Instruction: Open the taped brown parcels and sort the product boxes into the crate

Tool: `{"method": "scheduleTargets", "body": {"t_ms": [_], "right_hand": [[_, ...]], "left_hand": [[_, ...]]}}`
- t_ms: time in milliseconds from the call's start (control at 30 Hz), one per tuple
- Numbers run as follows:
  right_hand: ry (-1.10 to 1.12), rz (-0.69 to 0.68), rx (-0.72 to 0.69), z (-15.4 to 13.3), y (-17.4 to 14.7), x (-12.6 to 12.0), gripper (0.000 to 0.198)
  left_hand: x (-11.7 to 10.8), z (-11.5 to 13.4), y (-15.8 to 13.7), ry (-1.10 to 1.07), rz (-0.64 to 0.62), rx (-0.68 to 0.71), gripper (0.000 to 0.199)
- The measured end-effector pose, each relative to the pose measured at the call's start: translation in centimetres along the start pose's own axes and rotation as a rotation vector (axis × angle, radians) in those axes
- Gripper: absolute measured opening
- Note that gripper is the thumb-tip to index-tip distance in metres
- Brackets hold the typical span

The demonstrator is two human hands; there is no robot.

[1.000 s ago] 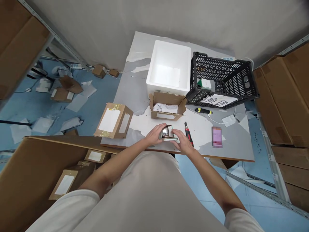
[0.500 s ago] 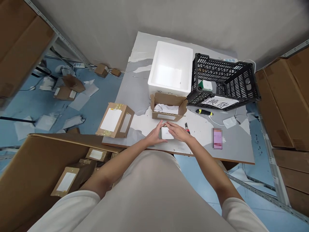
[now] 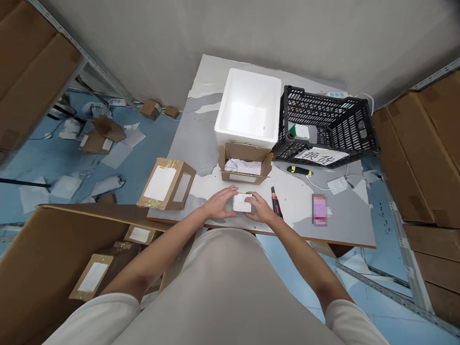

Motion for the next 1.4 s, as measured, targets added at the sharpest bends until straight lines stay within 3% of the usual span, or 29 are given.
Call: {"method": "scheduleTargets", "body": {"t_ms": [100,200,300,433,500,567,633,700,767,867,1100,1267,1400], "right_hand": [[-0.035,0.104,-0.018,-0.4,0.3,-0.9,0.038],[-0.049,0.247,-0.033,-1.8,-0.4,-5.1,0.040],[-0.068,0.492,0.012,-2.9,-2.2,-14.6,0.041],[-0.245,1.036,0.172,-1.3,-5.5,-32.2,0.043],[-0.421,1.184,0.295,1.3,-5.2,-38.5,0.043],[-0.551,1.197,0.530,6.0,-3.5,-42.1,0.043],[-0.548,1.124,0.817,12.0,-1.7,-42.6,0.044],[-0.473,1.019,1.019,17.4,-0.1,-40.5,0.046],[-0.409,0.900,1.127,21.4,1.2,-37.2,0.047],[-0.393,0.722,1.170,24.6,2.8,-32.9,0.051],[-0.460,0.346,1.065,25.7,4.7,-29.0,0.052],[-0.399,0.295,1.018,25.3,3.6,-28.2,0.059],[-0.329,0.313,0.940,24.2,2.3,-28.1,0.066]], "left_hand": [[-3.3,-0.1,0.9,0.114,0.103,0.030,0.067],[-6.0,-1.8,2.5,0.315,0.253,-0.064,0.047],[-5.7,-3.4,4.4,0.481,0.232,-0.126,0.041],[-4.6,-4.7,5.4,0.540,0.190,-0.193,0.025],[-4.0,-4.8,5.3,0.556,0.169,-0.202,0.025],[-3.7,-4.5,4.9,0.570,0.158,-0.186,0.024],[-3.7,-4.0,4.5,0.580,0.171,-0.171,0.023],[-3.8,-3.6,4.2,0.582,0.192,-0.166,0.022],[-3.8,-3.3,3.9,0.579,0.206,-0.165,0.022],[-3.6,-3.3,3.5,0.576,0.213,-0.167,0.022],[-3.8,-4.2,3.3,0.538,0.237,-0.154,0.025],[-5.3,-3.9,3.0,0.577,0.361,-0.167,0.029],[-6.2,-4.4,1.8,0.534,0.453,-0.220,0.045]]}}
Point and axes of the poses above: each hand's wrist, its own y-axis towards the middle knuckle, its own x-axis out of the palm, z = x × y, the point moved 10 cm from there along y, towards the middle knuckle
